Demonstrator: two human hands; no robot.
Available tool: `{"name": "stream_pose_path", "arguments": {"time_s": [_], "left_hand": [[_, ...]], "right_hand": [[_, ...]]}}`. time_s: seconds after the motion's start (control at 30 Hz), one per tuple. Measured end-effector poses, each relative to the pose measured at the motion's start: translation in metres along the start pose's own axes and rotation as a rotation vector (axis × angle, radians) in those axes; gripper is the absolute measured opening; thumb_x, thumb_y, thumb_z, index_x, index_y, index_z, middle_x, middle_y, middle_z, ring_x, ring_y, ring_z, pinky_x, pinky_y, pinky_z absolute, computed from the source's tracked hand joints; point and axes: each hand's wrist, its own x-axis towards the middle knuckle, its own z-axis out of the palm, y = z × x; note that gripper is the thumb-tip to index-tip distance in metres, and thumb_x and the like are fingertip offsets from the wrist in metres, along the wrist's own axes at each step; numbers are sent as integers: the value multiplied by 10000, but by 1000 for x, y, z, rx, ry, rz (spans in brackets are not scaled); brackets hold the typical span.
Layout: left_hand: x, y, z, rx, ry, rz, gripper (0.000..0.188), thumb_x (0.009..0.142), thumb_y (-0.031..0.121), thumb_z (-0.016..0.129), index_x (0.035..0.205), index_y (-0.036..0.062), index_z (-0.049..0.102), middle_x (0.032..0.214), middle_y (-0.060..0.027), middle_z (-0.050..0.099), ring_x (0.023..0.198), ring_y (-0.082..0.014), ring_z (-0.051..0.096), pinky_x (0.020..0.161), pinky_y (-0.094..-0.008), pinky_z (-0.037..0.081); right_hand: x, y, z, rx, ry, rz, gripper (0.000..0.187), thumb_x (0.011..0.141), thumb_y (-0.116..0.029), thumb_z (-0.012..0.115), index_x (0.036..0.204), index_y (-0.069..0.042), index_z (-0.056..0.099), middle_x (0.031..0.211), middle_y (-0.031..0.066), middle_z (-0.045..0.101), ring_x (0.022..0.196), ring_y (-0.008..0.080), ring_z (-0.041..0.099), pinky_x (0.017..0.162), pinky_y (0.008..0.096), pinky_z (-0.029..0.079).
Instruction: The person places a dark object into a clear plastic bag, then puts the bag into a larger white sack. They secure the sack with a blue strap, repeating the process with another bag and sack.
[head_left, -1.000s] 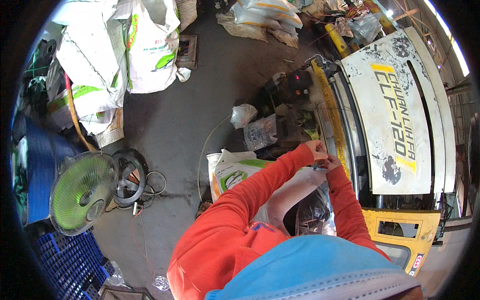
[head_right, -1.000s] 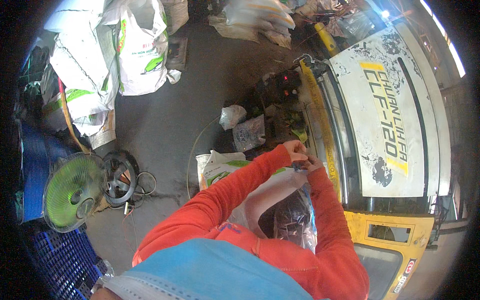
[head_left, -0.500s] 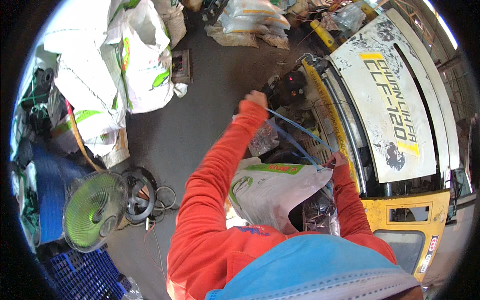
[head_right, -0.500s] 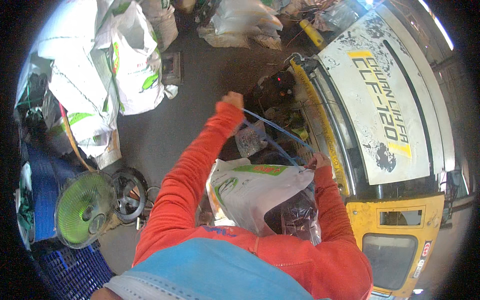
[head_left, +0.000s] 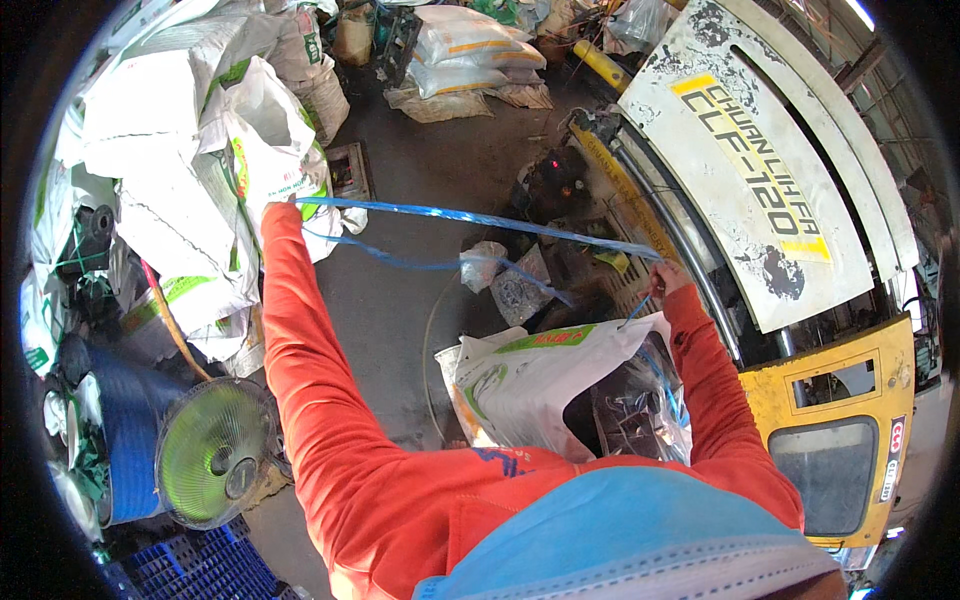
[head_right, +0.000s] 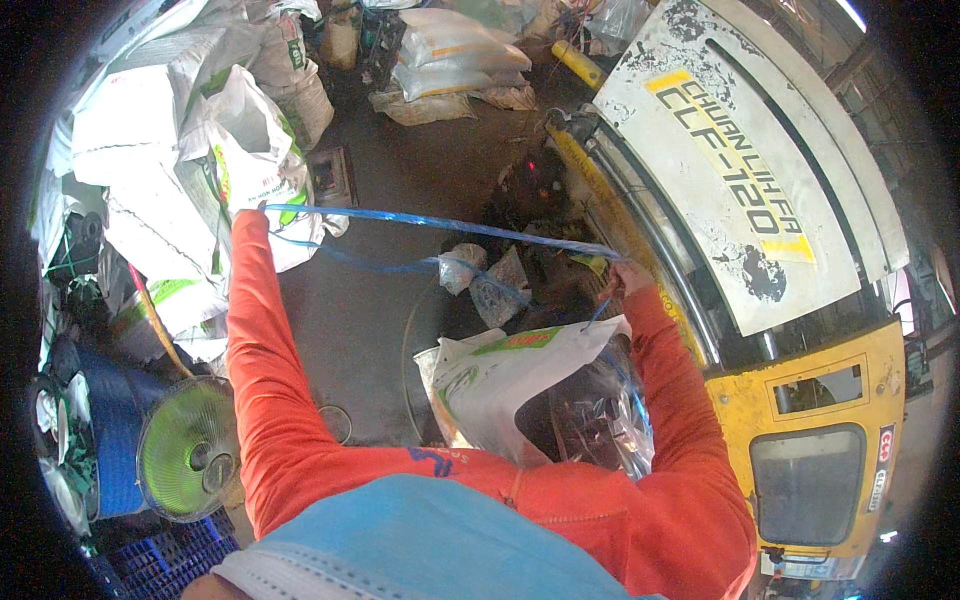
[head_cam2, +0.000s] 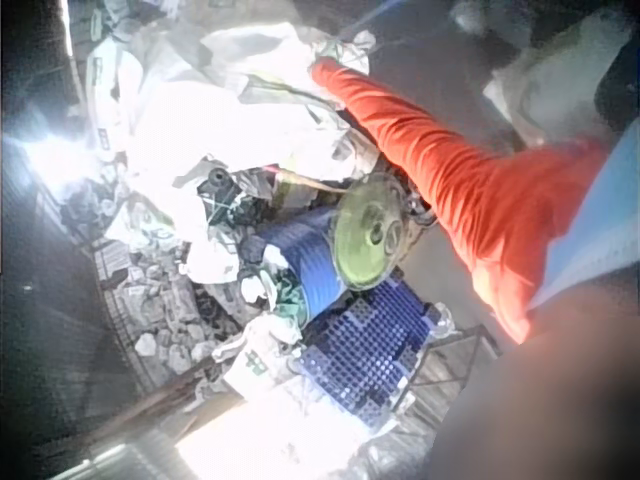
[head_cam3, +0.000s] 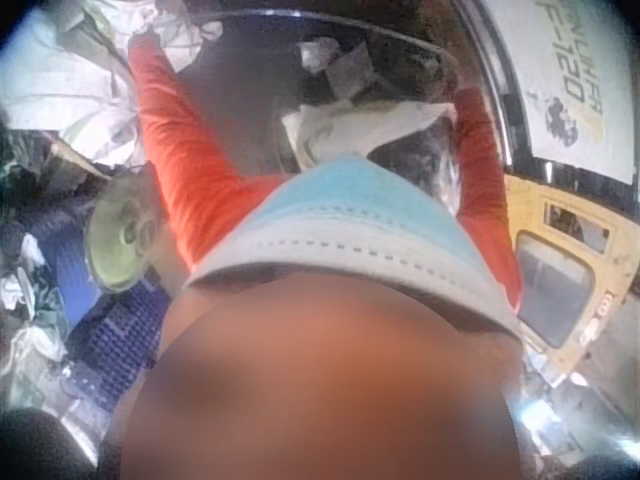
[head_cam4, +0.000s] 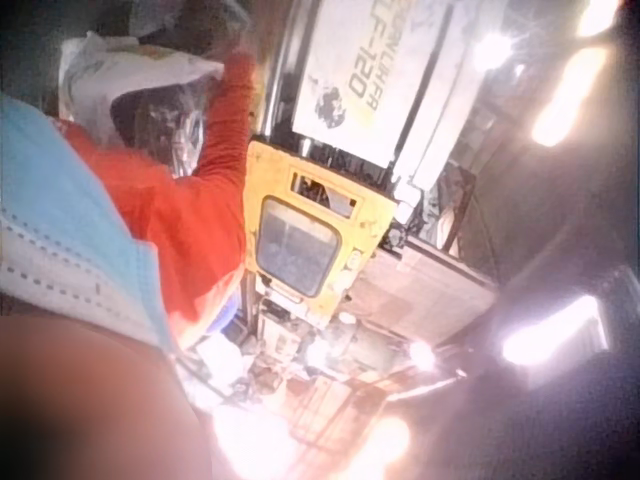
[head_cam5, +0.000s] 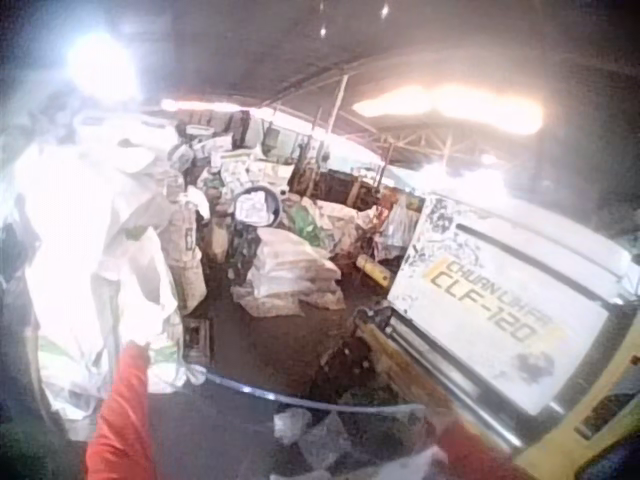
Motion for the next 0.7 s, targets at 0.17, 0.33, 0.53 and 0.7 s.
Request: {"name": "stream_pose_path", "arguments": {"time_s": [0.17, 0.33, 0.53, 0.7], "left_hand": [[2, -49, 15, 21, -59, 431, 406, 735, 388, 542, 956, 51, 590, 853, -170, 599, 866, -301, 567, 719, -381, 437], [-118, 64, 81, 517, -309, 837, 304, 744, 309, 451, 796, 85, 648, 846, -129, 619, 822, -276, 594, 696, -374, 473], [-337, 203, 53, -802, -1520, 630, 247, 808, 237, 497, 886, 31, 610, 739, -71, 598, 673, -145, 569, 619, -270, 471], [-408, 266, 102, -649, -604, 1126, 374, 866, 336, 314, 1009, 62, 525, 1004, -192, 539, 970, -320, 496, 846, -388, 377]], "right_hand": [[8, -56, 9, 9, 74, -64, 246, 849, -313, 442, 701, -117, 441, 531, -32, 365, 420, 84, 335, 425, 251, 376], [50, -99, 36, -155, 37, -24, 250, 840, -355, 448, 740, -126, 471, 537, -50, 360, 437, 87, 326, 408, 238, 294], [106, -101, 91, -745, -326, -97, 227, 829, -311, 421, 745, -119, 508, 530, 39, 458, 425, 175, 450, 410, 310, 369], [103, -100, 130, -724, -394, -32, 370, 825, -341, 410, 591, -61, 472, 471, 104, 516, 415, 207, 538, 399, 323, 394]]}}
